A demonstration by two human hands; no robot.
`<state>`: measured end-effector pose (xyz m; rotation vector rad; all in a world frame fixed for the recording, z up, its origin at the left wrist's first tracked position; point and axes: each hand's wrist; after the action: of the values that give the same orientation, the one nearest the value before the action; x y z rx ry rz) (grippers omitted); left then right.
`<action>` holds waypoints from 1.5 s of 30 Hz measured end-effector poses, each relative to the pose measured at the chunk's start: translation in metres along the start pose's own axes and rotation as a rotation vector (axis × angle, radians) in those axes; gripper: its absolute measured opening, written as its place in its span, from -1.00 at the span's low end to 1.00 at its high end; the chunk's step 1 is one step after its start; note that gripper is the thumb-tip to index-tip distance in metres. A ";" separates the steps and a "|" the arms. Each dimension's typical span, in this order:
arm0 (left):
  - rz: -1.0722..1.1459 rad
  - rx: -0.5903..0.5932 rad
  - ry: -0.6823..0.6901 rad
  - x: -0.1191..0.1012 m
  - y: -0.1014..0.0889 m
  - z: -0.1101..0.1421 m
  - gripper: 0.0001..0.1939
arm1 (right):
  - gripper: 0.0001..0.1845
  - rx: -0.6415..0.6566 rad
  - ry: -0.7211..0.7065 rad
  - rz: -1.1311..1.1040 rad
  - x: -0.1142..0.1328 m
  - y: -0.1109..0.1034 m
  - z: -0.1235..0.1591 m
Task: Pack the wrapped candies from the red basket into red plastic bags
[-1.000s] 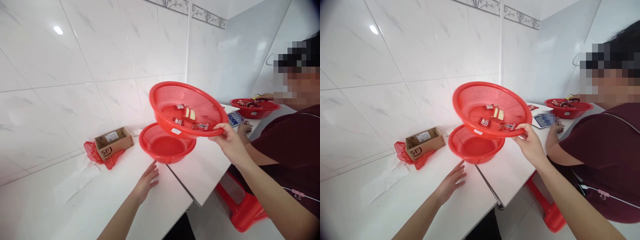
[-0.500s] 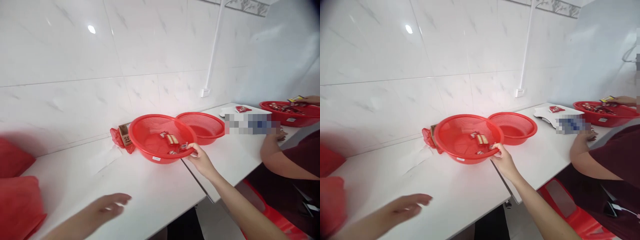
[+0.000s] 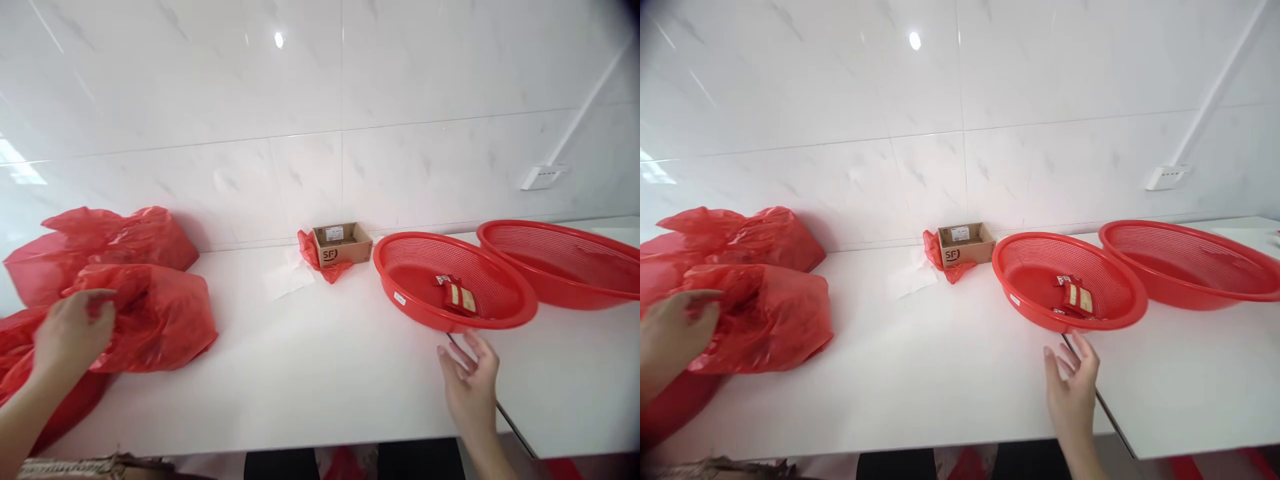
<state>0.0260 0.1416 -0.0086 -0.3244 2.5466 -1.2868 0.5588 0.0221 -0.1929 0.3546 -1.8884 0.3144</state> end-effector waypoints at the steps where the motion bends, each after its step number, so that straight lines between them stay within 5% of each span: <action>1: -0.046 0.042 0.018 0.001 0.007 -0.001 -0.50 | -0.30 0.049 0.003 -0.025 0.000 0.004 0.016; 4: -0.083 0.186 0.076 0.000 0.020 -0.008 -0.53 | -0.48 0.242 -0.048 0.006 0.001 0.013 0.057; 7: -0.132 0.208 0.091 -0.004 0.021 -0.014 -0.49 | -0.59 0.362 -0.071 0.047 0.004 0.018 0.075; 11: -0.141 0.235 0.107 -0.013 0.023 -0.019 -0.47 | -0.60 0.398 -0.053 0.117 0.007 0.020 0.075; 16: 0.020 0.242 0.159 -0.037 0.047 -0.021 -0.49 | -0.61 0.411 -0.070 0.139 0.004 0.021 0.074; 21: 0.354 0.157 0.256 -0.072 0.063 -0.032 -0.77 | -0.66 0.421 -0.112 0.107 0.000 0.022 0.076; 24: 0.570 -0.032 0.204 -0.086 0.046 -0.055 -0.80 | -0.67 0.421 -0.100 0.096 -0.002 0.019 0.076; 29: 1.018 -0.491 -0.100 -0.109 -0.018 -0.096 -0.84 | -0.67 0.440 -0.047 0.082 -0.005 0.018 0.080; 31: 1.245 -0.552 -0.172 -0.128 -0.038 -0.093 -0.88 | -0.66 0.468 -0.001 0.054 0.002 0.024 0.079; 34: 1.557 -0.375 -0.218 -0.168 -0.042 -0.051 -0.81 | -0.63 0.540 0.104 -0.058 0.033 0.041 0.067; 39: 1.783 0.274 -0.342 -0.225 0.002 0.086 -0.64 | -0.38 0.595 0.097 -0.331 0.102 0.072 0.042; 41: 1.791 0.532 -0.385 -0.233 0.021 0.135 -0.65 | -0.29 0.651 0.058 -0.365 0.114 0.079 0.039; 45: 1.749 0.779 -0.476 -0.217 0.046 0.180 -0.63 | -0.72 0.784 0.116 -0.344 0.103 0.083 0.037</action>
<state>0.2864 0.1025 -0.1187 1.2503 0.9079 -0.9503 0.4613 0.0746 -0.1114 1.1419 -1.4883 0.8161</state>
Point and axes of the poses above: each hand's wrist, its own z-axis away from the middle knuckle, its own y-axis out of the palm, x = y × z, and after that the axes turned 14 degrees about -x, right-handed
